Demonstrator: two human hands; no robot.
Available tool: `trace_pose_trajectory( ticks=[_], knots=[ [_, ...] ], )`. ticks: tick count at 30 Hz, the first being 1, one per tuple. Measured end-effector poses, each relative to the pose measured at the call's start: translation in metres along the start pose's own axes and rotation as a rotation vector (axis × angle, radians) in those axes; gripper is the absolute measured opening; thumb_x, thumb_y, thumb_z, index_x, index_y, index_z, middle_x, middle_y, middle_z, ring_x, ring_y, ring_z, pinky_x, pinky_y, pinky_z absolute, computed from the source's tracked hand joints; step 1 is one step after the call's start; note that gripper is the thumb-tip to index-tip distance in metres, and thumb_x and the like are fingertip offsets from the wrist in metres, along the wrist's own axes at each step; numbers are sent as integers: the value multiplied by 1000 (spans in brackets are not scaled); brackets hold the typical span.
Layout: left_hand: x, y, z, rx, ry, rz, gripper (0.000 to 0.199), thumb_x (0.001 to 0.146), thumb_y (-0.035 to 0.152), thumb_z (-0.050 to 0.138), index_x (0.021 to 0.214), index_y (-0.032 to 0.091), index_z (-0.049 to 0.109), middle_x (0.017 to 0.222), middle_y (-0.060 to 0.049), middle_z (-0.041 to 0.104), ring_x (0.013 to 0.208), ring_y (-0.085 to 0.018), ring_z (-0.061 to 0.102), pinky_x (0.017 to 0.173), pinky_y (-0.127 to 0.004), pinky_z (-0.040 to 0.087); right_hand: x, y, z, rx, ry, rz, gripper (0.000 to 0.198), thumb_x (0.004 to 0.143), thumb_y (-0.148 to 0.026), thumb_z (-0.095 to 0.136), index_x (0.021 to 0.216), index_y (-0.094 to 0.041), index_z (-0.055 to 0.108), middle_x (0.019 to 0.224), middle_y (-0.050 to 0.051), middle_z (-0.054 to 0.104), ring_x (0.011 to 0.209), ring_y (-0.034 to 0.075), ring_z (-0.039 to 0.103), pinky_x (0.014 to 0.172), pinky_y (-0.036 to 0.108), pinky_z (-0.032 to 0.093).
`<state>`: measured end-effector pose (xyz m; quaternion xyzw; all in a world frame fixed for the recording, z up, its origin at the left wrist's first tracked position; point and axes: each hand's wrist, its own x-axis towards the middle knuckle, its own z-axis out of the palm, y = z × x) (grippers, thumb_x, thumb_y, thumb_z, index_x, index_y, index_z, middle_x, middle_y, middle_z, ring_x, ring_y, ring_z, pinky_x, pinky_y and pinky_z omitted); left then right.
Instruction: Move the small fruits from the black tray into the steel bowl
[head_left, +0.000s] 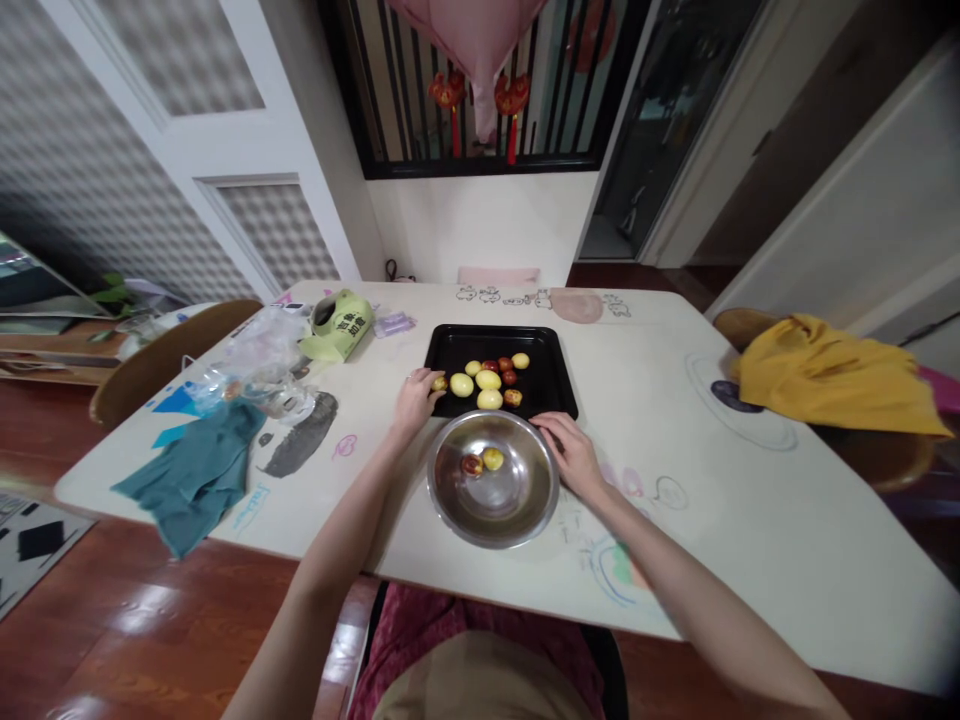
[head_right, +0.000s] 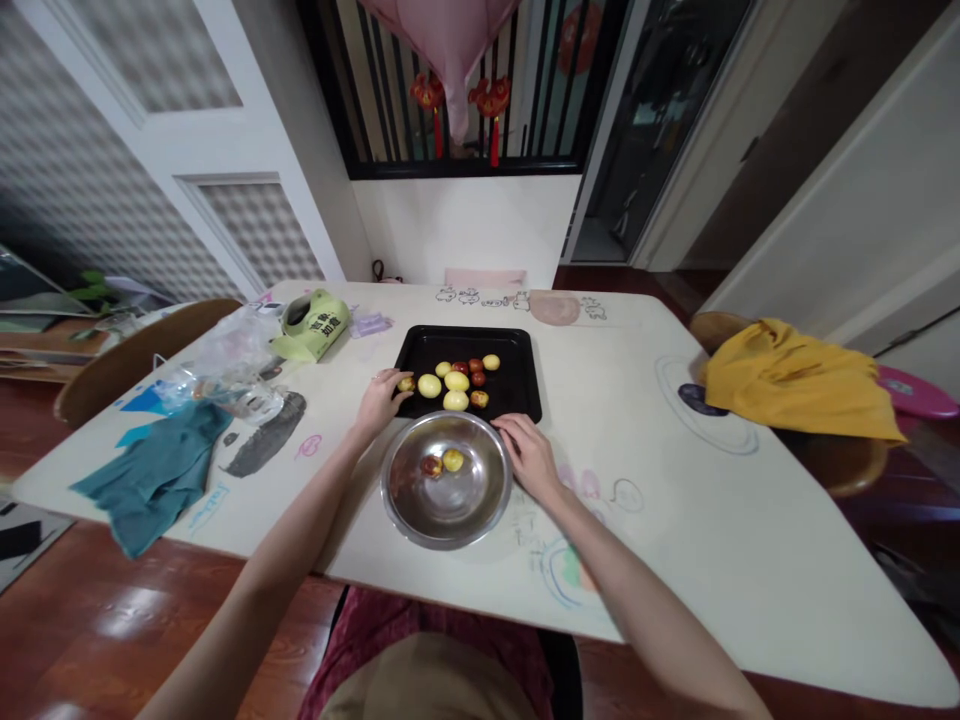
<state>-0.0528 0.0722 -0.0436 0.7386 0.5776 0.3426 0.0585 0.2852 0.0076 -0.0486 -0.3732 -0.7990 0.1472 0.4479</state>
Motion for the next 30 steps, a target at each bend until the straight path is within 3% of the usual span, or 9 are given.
trace_pose_trajectory(
  ticks=[6, 11, 15, 22, 25, 30],
  knots=[
    [-14, 27, -13, -133, 206, 126, 27, 97, 28, 72, 123, 20, 68, 116, -10, 73, 107, -25, 71, 98, -43, 60, -3, 5, 2, 9, 7, -22, 24, 109, -28, 47, 110, -24, 71, 105, 11, 73, 100, 27, 69, 87, 45, 59],
    [-20, 59, -21, -333, 212, 226, 34, 93, 41, 79, 115, 19, 67, 109, -9, 73, 99, -20, 73, 91, -35, 63, -3, 5, 3, 11, 16, -23, 23, 108, -26, 48, 107, -25, 71, 102, 10, 72, 97, 27, 68, 84, 43, 58],
    [-28, 86, -28, -430, 60, 386, 34, 93, 41, 79, 115, 18, 68, 111, -11, 73, 104, -21, 72, 84, -31, 64, -2, 6, 3, 5, 25, -18, 24, 108, -26, 48, 106, -25, 71, 101, 10, 71, 96, 26, 67, 84, 43, 57],
    [-45, 111, -27, -457, -453, 591, 31, 99, 36, 72, 125, 19, 69, 122, -12, 74, 114, -23, 73, 101, -36, 59, -2, 8, 5, -19, 32, -39, 23, 108, -24, 48, 105, -23, 70, 101, 10, 71, 96, 25, 66, 85, 43, 57],
    [-48, 112, -23, -344, -537, 608, 31, 100, 38, 70, 126, 20, 70, 125, -11, 75, 115, -24, 73, 104, -37, 57, -2, 9, 6, -24, 24, -49, 22, 108, -23, 48, 106, -23, 70, 102, 10, 71, 96, 25, 66, 84, 42, 57],
    [-47, 111, -15, -199, -569, 663, 32, 100, 38, 70, 127, 20, 71, 127, -11, 76, 121, -26, 70, 109, -40, 52, -2, 9, 7, -25, 30, -46, 23, 109, -25, 48, 106, -23, 70, 102, 10, 71, 96, 25, 66, 83, 42, 57]
  ],
)
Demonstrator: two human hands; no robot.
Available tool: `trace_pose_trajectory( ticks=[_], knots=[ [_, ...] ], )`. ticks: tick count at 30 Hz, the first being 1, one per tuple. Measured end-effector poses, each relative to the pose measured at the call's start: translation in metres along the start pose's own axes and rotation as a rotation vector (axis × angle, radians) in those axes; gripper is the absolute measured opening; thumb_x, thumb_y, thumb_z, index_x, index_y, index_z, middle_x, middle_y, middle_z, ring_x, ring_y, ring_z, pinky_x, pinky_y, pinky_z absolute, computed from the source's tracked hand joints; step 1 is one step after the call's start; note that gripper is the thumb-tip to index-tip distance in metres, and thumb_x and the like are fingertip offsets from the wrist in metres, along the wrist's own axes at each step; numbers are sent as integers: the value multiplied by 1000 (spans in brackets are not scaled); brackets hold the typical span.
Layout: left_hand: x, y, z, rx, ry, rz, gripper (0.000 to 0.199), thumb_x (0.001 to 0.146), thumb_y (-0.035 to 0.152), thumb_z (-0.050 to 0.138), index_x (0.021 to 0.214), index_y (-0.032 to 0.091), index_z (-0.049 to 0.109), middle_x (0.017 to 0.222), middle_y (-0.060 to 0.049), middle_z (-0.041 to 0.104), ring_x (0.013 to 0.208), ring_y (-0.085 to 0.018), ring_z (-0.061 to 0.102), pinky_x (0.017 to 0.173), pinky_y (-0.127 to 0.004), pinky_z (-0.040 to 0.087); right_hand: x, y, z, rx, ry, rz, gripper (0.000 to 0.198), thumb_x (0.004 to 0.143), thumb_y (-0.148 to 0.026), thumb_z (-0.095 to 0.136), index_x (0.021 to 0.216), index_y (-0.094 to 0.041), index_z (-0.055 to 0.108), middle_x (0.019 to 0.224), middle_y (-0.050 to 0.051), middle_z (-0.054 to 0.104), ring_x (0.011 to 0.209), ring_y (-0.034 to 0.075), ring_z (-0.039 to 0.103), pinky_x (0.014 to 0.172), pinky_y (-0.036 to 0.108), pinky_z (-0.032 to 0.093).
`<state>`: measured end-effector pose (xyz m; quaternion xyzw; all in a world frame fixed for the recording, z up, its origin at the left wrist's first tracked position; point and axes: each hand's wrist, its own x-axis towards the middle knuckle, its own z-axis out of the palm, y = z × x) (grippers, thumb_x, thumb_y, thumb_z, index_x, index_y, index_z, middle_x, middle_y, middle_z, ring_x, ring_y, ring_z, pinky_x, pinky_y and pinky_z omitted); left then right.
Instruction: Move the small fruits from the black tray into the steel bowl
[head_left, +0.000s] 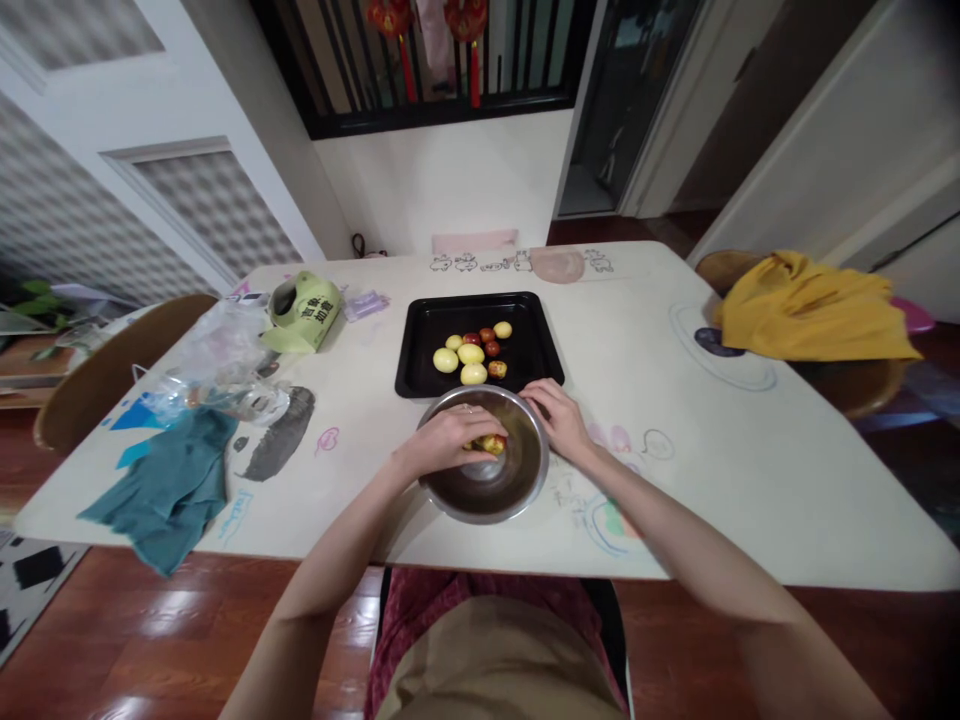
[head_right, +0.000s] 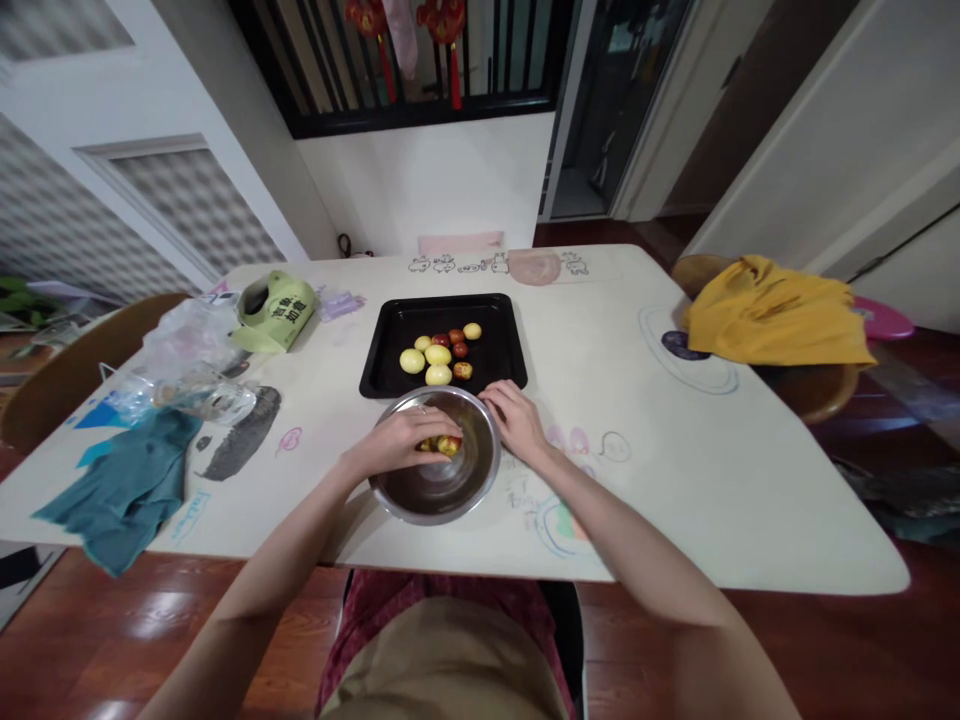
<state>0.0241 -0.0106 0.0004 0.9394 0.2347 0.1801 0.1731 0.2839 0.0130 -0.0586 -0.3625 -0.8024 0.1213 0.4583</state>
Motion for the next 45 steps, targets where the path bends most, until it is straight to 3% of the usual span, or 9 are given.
trace_pose_trajectory(
  ticks=[8, 22, 32, 40, 45],
  knots=[
    [5, 1, 11, 180, -159, -41, 33, 101, 35, 69, 130, 20, 68, 128, -10, 75, 119, -26, 71, 108, -40, 50, 0, 1, 2, 15, -12, 4, 23, 108, -27, 49, 105, -24, 72, 100, 10, 71, 94, 26, 65, 82, 43, 57],
    [4, 0, 8, 193, -6, -53, 37, 106, 33, 61, 140, 19, 66, 135, -12, 73, 125, -26, 70, 113, -44, 53, 0, 0, 0, 15, -32, 18, 25, 108, -29, 48, 105, -23, 72, 102, 10, 71, 96, 26, 65, 83, 43, 57],
    [3, 1, 10, 162, -21, -36, 36, 104, 34, 64, 137, 20, 68, 135, -11, 73, 125, -28, 69, 110, -43, 53, 3, 4, 1, -78, 28, 9, 28, 109, -26, 45, 108, -25, 72, 100, 10, 71, 97, 26, 65, 86, 45, 55],
    [4, 3, 6, 121, -15, -34, 39, 101, 37, 68, 135, 18, 69, 133, -11, 74, 127, -29, 68, 111, -43, 52, 31, 18, 17, -163, 80, 14, 22, 105, -24, 50, 109, -24, 72, 106, 10, 71, 102, 28, 65, 90, 46, 52],
    [-1, -2, -1, 74, 84, -41, 34, 104, 36, 65, 132, 19, 71, 131, -11, 75, 124, -26, 71, 109, -40, 54, 56, 26, 28, -167, 18, 61, 19, 103, -30, 57, 112, -23, 71, 112, 11, 72, 106, 29, 66, 93, 45, 54]
  ],
)
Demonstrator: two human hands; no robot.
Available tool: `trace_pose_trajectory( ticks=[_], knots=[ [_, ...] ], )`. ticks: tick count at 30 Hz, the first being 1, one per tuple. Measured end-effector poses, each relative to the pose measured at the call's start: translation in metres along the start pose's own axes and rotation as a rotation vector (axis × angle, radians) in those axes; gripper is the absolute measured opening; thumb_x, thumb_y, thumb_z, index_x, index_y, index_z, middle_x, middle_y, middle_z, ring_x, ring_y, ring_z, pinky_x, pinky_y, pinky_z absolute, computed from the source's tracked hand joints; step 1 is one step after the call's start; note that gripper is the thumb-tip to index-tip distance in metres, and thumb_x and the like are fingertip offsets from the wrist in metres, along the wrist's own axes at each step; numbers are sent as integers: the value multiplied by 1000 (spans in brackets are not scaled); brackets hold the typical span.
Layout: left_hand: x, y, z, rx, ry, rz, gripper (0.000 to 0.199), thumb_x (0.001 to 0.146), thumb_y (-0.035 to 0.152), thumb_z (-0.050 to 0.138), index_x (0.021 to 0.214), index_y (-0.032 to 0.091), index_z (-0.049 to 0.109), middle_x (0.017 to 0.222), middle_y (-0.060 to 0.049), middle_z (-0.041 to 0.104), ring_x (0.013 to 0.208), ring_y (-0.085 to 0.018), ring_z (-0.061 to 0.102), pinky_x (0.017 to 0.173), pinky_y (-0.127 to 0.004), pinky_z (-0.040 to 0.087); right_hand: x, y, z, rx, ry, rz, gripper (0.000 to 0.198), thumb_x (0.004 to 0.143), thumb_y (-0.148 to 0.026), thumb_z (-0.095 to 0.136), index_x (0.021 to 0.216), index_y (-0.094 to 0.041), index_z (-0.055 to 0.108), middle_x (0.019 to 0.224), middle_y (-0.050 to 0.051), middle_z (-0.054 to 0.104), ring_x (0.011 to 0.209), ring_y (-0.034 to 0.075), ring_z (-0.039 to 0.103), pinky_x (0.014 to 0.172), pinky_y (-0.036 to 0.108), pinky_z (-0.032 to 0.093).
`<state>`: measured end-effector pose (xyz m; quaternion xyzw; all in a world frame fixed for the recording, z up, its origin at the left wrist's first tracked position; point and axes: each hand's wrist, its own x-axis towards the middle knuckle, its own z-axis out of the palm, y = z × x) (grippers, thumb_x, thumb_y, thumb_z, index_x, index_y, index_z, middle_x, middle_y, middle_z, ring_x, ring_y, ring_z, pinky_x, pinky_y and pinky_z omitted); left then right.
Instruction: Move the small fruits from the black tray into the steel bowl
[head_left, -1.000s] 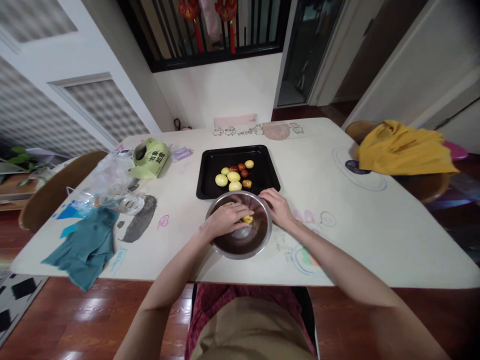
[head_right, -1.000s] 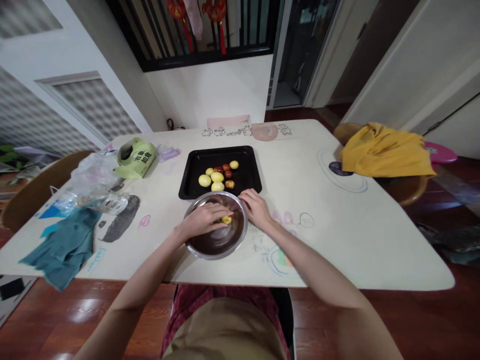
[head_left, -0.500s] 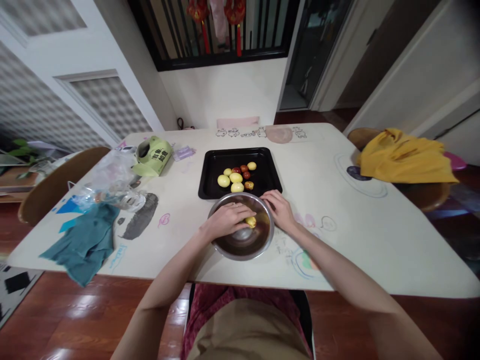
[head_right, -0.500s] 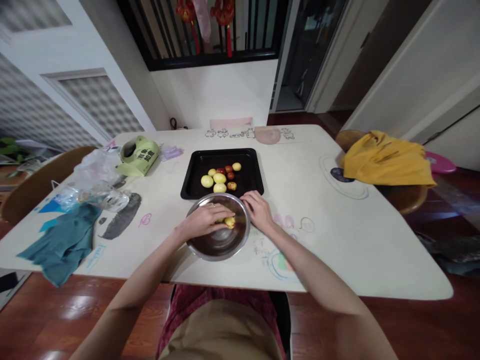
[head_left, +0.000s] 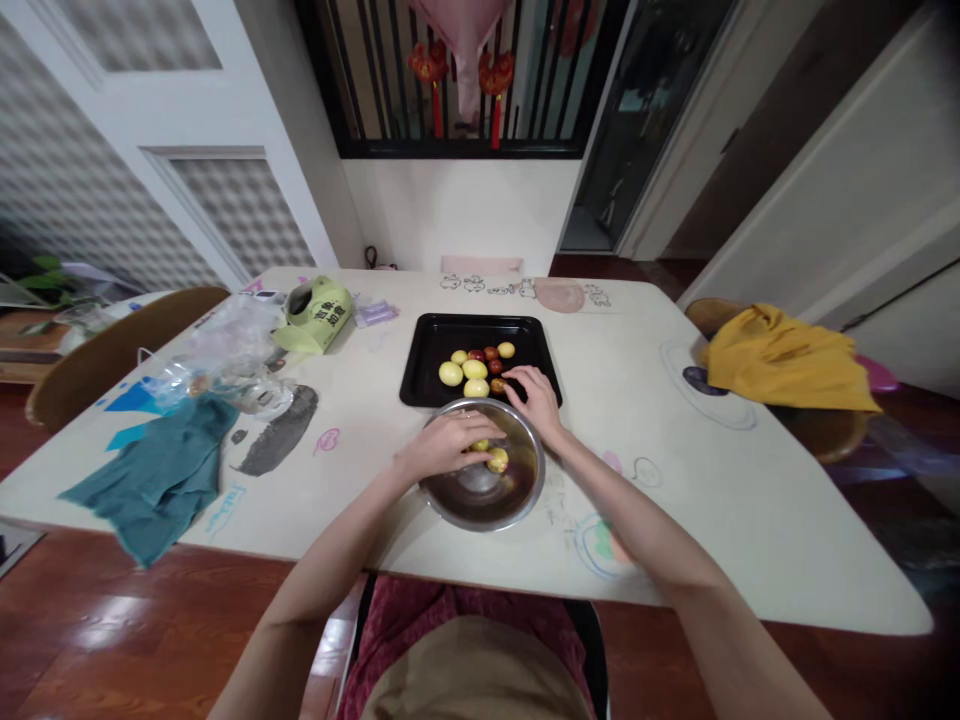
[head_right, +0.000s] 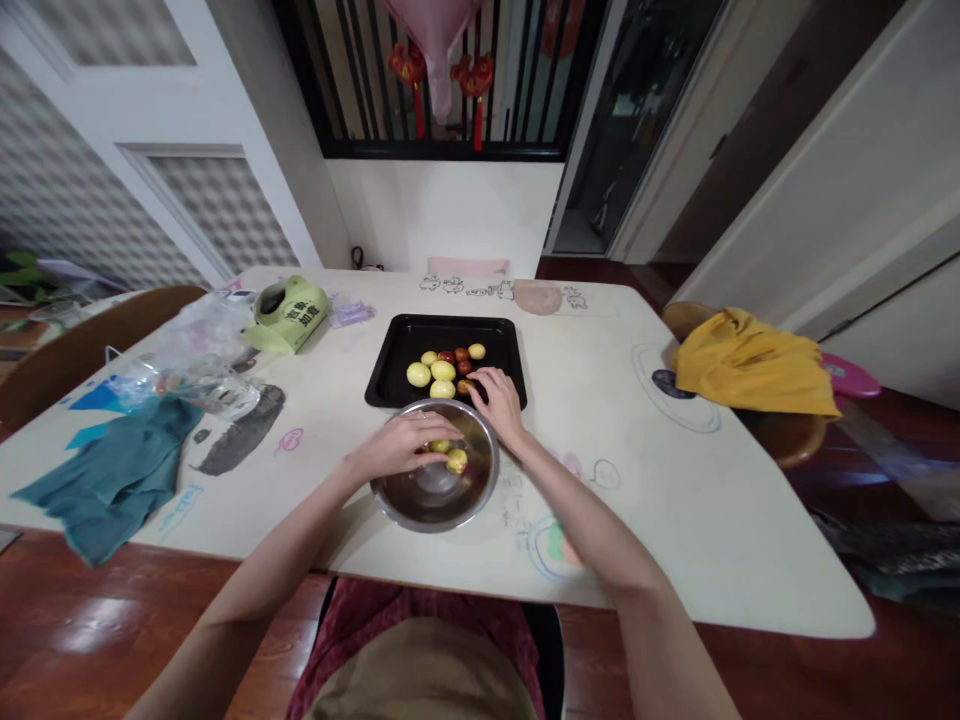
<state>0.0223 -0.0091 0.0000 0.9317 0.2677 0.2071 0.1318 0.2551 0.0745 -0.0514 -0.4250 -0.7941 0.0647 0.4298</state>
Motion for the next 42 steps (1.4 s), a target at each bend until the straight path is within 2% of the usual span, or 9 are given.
trace_pose_trajectory(
  ticks=[7, 11, 15, 19, 23, 28, 36, 39, 42],
  knots=[
    [-14, -16, -13, -151, 229, -66, 25, 106, 32, 59, 119, 20, 77, 118, -10, 80, 114, -22, 75, 104, -38, 57, 19, 12, 4, 21, -233, 69, 28, 90, -29, 75, 117, -25, 71, 114, 7, 72, 98, 25, 71, 85, 39, 59],
    [-18, -14, -17, -305, 281, -53, 23, 105, 31, 62, 115, 18, 78, 112, -12, 81, 109, -23, 76, 99, -39, 60, 17, 16, 5, 49, -262, 98, 26, 87, -24, 76, 113, -25, 72, 109, 6, 73, 90, 23, 70, 78, 36, 58],
    [-18, -7, -18, -415, 259, -58, 24, 105, 29, 61, 115, 17, 78, 112, -13, 81, 110, -23, 76, 100, -39, 60, 18, 16, 5, 112, -273, 118, 26, 84, -20, 75, 110, -22, 72, 105, 7, 71, 85, 22, 68, 71, 34, 57],
    [-19, -6, -16, -491, 280, -115, 26, 105, 34, 62, 112, 17, 80, 110, -14, 81, 108, -24, 77, 99, -39, 61, 25, 5, -8, 160, -237, 106, 26, 86, -20, 73, 112, -21, 71, 108, 8, 70, 76, 20, 64, 68, 34, 57],
    [-20, -9, -14, -555, 343, -160, 28, 104, 38, 63, 109, 16, 81, 107, -14, 81, 103, -25, 77, 95, -38, 61, 29, -27, -40, 190, -240, 23, 31, 88, -23, 73, 119, -22, 70, 119, 9, 69, 82, 22, 66, 70, 36, 57],
    [-25, -12, -13, -566, 408, -207, 28, 104, 37, 63, 104, 16, 81, 103, -13, 81, 96, -22, 76, 88, -35, 59, 16, -78, -67, 251, -509, -107, 28, 91, -18, 71, 118, -25, 68, 117, 7, 69, 99, 26, 70, 85, 38, 58],
    [-26, -20, -6, -537, 568, -131, 44, 105, 48, 55, 81, 18, 78, 84, -10, 80, 84, -22, 76, 81, -37, 60, -9, -108, -54, 133, -855, -403, 31, 83, -2, 74, 107, -21, 69, 112, 8, 72, 106, 26, 70, 96, 39, 56],
    [-24, -21, -4, -579, 558, -139, 49, 105, 50, 56, 72, 18, 74, 76, -10, 78, 80, -22, 76, 80, -37, 60, -16, -112, -50, 51, -892, -456, 30, 81, 1, 74, 103, -20, 70, 112, 9, 73, 108, 27, 71, 97, 41, 55],
    [-23, -21, -4, -610, 569, -136, 46, 105, 47, 57, 76, 18, 76, 78, -10, 78, 82, -21, 75, 80, -36, 59, -21, -114, -48, -23, -888, -498, 29, 82, 2, 73, 102, -19, 71, 116, 11, 74, 110, 28, 71, 97, 42, 55]
  ],
)
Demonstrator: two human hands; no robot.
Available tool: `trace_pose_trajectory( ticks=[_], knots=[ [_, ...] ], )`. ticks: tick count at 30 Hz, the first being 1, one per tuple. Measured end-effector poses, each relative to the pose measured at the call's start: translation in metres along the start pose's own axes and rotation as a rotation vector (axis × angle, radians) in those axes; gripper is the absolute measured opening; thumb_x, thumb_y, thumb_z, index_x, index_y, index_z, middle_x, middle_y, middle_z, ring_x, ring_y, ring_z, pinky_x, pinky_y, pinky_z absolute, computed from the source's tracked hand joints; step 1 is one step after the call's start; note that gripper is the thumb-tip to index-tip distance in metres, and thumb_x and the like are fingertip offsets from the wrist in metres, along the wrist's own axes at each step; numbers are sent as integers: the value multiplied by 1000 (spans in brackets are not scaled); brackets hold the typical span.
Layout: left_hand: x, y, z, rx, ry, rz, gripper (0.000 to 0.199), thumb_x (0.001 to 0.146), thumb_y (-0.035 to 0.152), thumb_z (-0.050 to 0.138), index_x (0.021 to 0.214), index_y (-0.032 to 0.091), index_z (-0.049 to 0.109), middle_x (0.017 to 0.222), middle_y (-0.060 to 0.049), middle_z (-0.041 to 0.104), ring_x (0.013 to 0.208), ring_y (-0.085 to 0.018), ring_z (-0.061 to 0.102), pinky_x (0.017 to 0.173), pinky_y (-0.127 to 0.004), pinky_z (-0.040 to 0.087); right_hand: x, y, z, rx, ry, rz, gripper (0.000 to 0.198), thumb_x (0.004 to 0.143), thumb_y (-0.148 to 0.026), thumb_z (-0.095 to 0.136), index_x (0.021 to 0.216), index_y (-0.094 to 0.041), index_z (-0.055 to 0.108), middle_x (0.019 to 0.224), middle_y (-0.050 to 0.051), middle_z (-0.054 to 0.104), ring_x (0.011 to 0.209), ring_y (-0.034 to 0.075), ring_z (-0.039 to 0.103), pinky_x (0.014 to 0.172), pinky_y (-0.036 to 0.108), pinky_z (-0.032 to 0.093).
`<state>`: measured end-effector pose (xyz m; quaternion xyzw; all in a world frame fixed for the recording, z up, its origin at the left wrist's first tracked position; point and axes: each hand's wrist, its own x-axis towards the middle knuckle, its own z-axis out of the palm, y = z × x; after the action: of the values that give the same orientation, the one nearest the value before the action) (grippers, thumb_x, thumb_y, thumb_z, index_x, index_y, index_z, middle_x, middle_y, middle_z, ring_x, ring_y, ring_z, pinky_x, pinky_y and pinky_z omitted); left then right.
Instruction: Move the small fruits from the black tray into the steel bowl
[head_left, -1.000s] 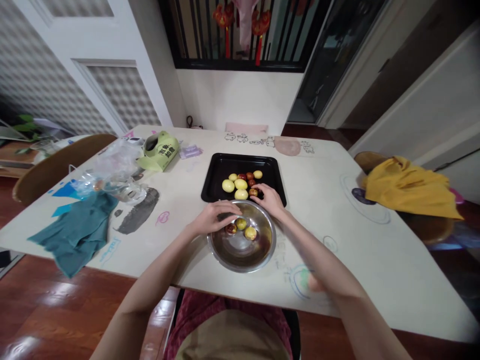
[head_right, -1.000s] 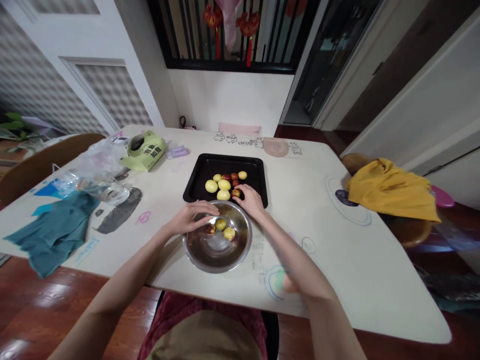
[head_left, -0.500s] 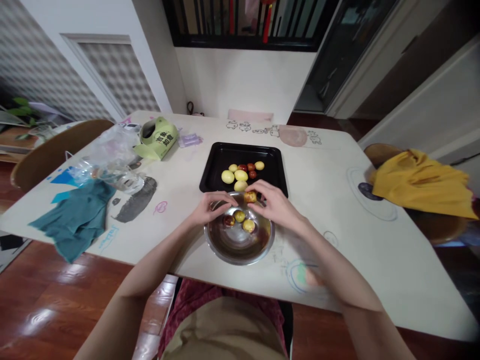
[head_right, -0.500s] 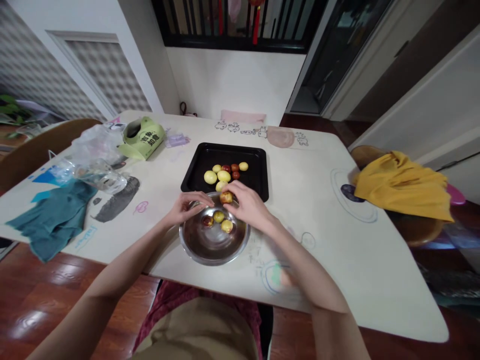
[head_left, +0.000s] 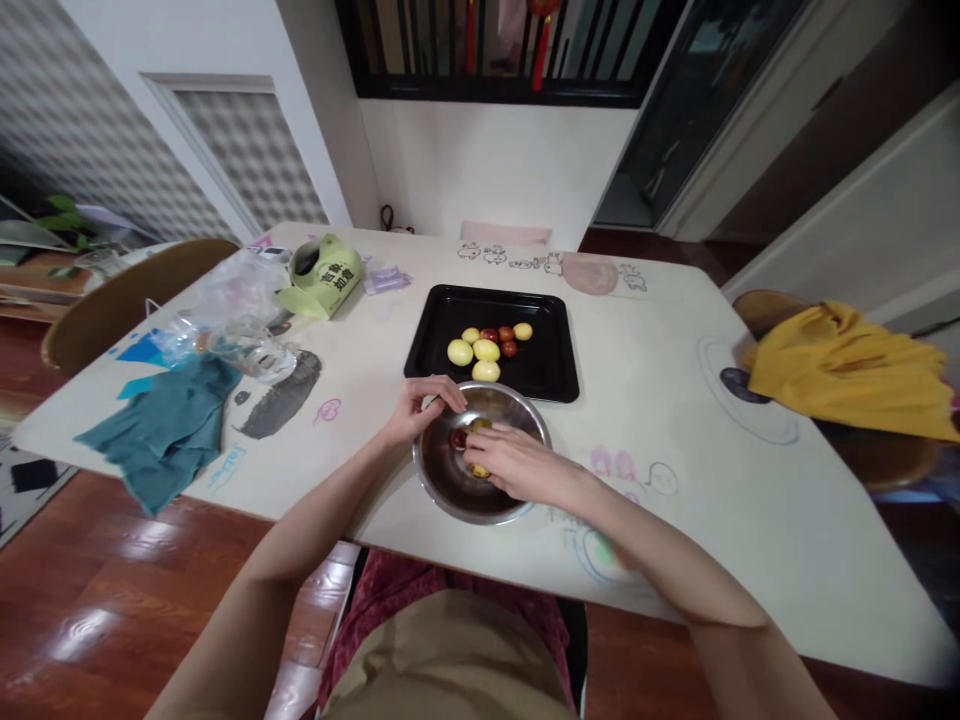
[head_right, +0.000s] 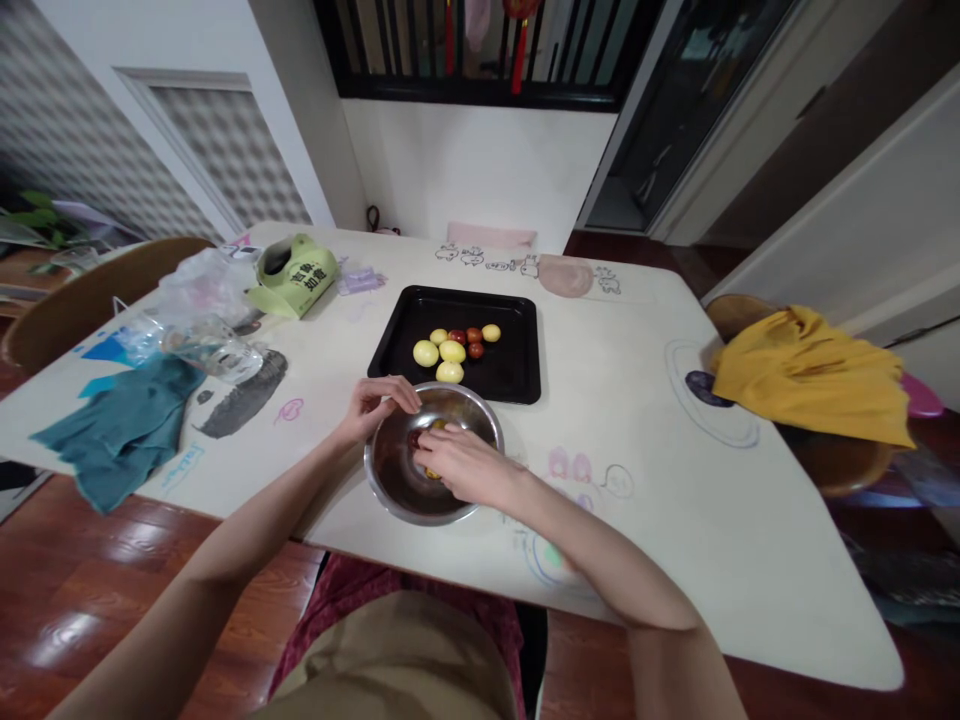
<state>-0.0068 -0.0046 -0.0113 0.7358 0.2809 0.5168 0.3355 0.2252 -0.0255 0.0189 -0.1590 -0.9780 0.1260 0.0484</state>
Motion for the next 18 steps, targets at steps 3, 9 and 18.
trace_pose_trajectory(
  ticks=[3, 9, 18],
  knots=[
    [-1, -1, 0, -23, -2, 6, 43, 106, 44, 57, 79, 17, 77, 80, -10, 79, 83, -21, 75, 80, -36, 58, 1, -3, 1, -38, -15, -7, 27, 82, 0, 74, 102, -19, 71, 115, 11, 75, 110, 28, 71, 98, 42, 55],
    [-2, -5, -1, -50, -13, 26, 35, 106, 35, 59, 84, 16, 80, 83, -10, 79, 85, -21, 74, 82, -34, 57, 8, -13, -1, -23, -81, -24, 28, 88, -7, 75, 114, -14, 69, 117, 12, 74, 115, 27, 68, 101, 41, 54],
    [-2, -3, -2, -60, -29, 28, 35, 106, 34, 59, 86, 15, 80, 85, -11, 79, 84, -21, 74, 81, -35, 56, 10, -11, 5, 42, -39, -14, 25, 92, -8, 73, 116, -16, 70, 116, 10, 74, 116, 27, 67, 105, 44, 53]
  ],
)
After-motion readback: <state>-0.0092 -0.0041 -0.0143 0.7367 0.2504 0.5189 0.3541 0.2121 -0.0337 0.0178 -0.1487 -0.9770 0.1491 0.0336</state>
